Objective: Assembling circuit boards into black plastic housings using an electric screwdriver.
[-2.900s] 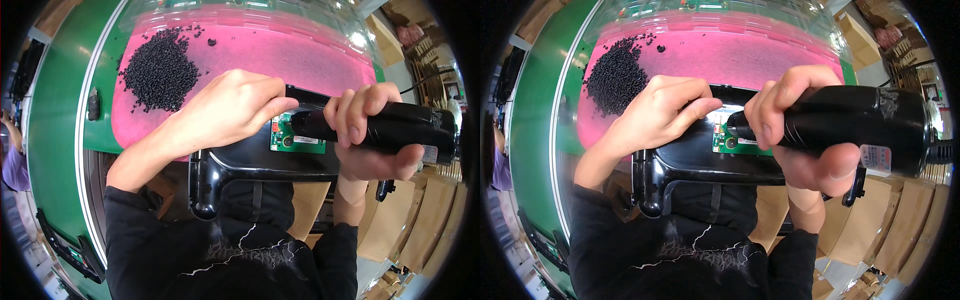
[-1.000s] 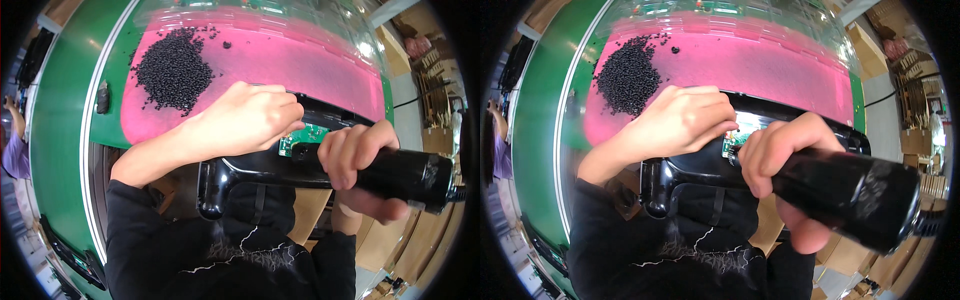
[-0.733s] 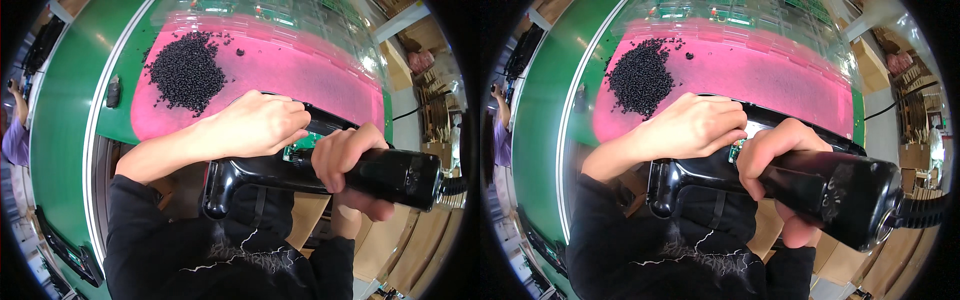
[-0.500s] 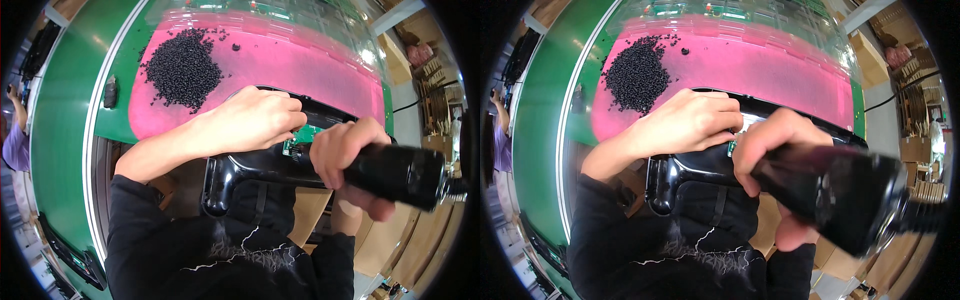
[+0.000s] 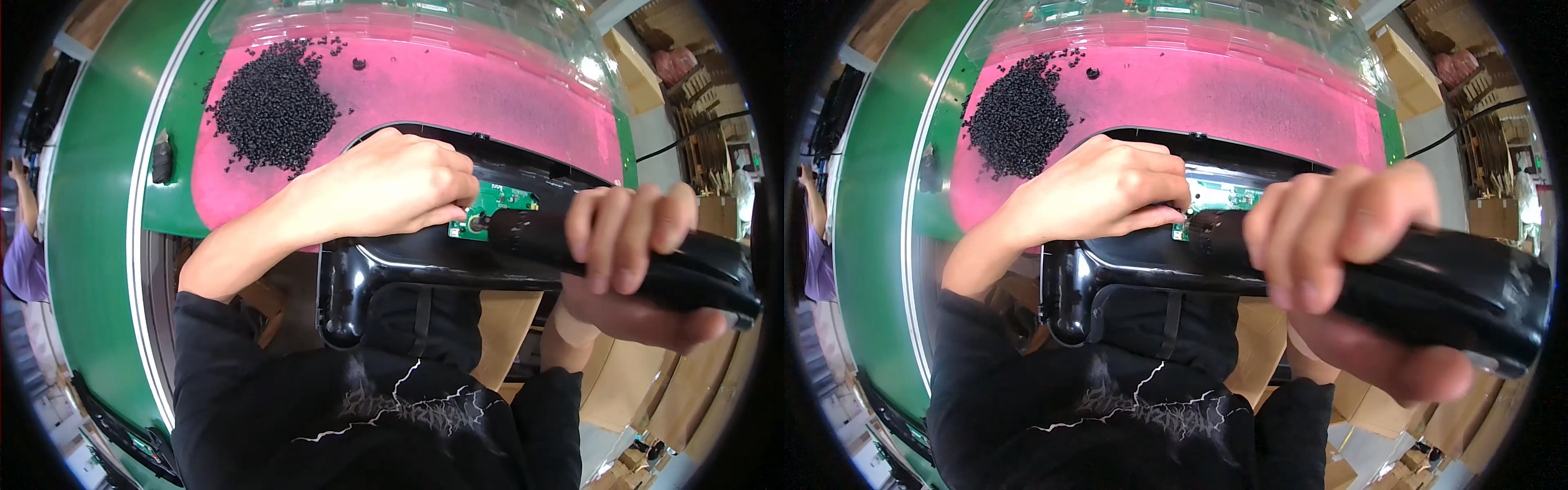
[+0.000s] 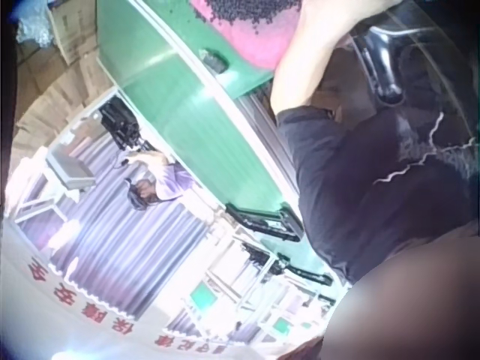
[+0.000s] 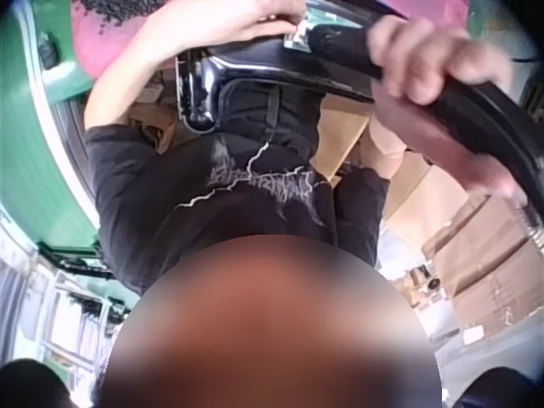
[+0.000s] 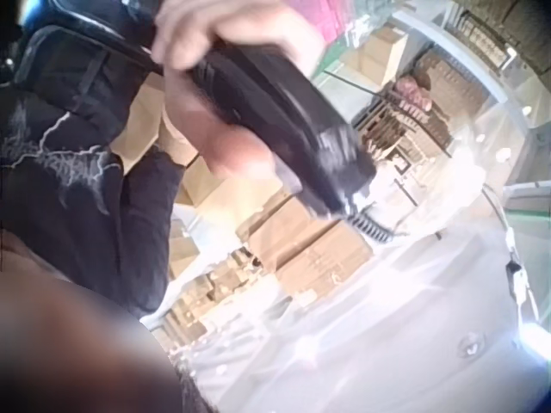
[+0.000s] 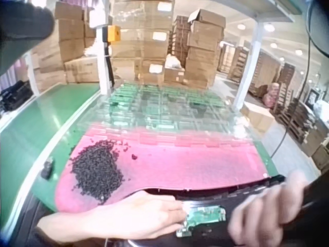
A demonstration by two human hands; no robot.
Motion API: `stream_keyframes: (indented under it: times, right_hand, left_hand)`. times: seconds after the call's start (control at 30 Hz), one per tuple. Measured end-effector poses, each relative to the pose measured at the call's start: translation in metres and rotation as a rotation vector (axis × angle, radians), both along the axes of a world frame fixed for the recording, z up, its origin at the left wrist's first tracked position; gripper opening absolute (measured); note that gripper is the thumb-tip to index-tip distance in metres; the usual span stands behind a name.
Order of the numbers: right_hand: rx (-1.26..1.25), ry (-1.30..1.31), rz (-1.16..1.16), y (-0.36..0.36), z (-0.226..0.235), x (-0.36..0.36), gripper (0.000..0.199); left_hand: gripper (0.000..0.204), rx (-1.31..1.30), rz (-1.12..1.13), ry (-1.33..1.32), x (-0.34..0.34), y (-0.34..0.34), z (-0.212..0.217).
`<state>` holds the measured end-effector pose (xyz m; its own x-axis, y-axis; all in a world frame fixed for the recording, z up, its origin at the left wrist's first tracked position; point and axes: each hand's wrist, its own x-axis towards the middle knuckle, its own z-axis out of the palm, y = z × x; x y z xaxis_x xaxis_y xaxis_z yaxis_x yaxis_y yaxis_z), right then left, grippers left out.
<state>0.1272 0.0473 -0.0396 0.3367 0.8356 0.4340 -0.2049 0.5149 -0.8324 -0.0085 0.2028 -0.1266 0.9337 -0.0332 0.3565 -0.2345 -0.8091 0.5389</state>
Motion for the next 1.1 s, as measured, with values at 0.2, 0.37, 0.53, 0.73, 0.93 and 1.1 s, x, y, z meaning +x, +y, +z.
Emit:
stream_keyframes:
  times: [0.2, 0.37, 0.53, 0.73, 0.93, 1.1]
  right_hand:
    - [0.144, 0.039, -0.035, -0.007, 0.009, 0.006, 0.057]
    - [0.192, 0.029, -0.037, -0.011, 0.009, 0.013, 0.056]
    - [0.225, 0.065, -0.022, -0.02, 0.009, 0.019, 0.055]
    - [-0.03, -0.081, -0.14, -0.044, 0.013, 0.04, 0.068]
    - [-0.087, -0.126, -0.159, -0.047, -0.002, 0.055, 0.072]
    - [-0.117, -0.084, -0.21, -0.043, -0.011, 0.055, 0.069]
  left_hand:
    - [0.017, -0.236, -0.09, -0.159, 0.005, -0.004, 0.004]
    - [0.012, -0.326, -0.101, -0.119, 0.006, -0.005, 0.007]
    - [0.024, -0.42, -0.212, -0.072, 0.008, -0.002, 0.01]
    - [0.066, -0.081, -0.028, 0.156, 0.006, -0.01, 0.016]
    - [0.067, 0.011, 0.017, 0.221, 0.007, -0.011, 0.017]
    - [0.06, -0.003, 0.02, 0.204, 0.007, -0.011, 0.017]
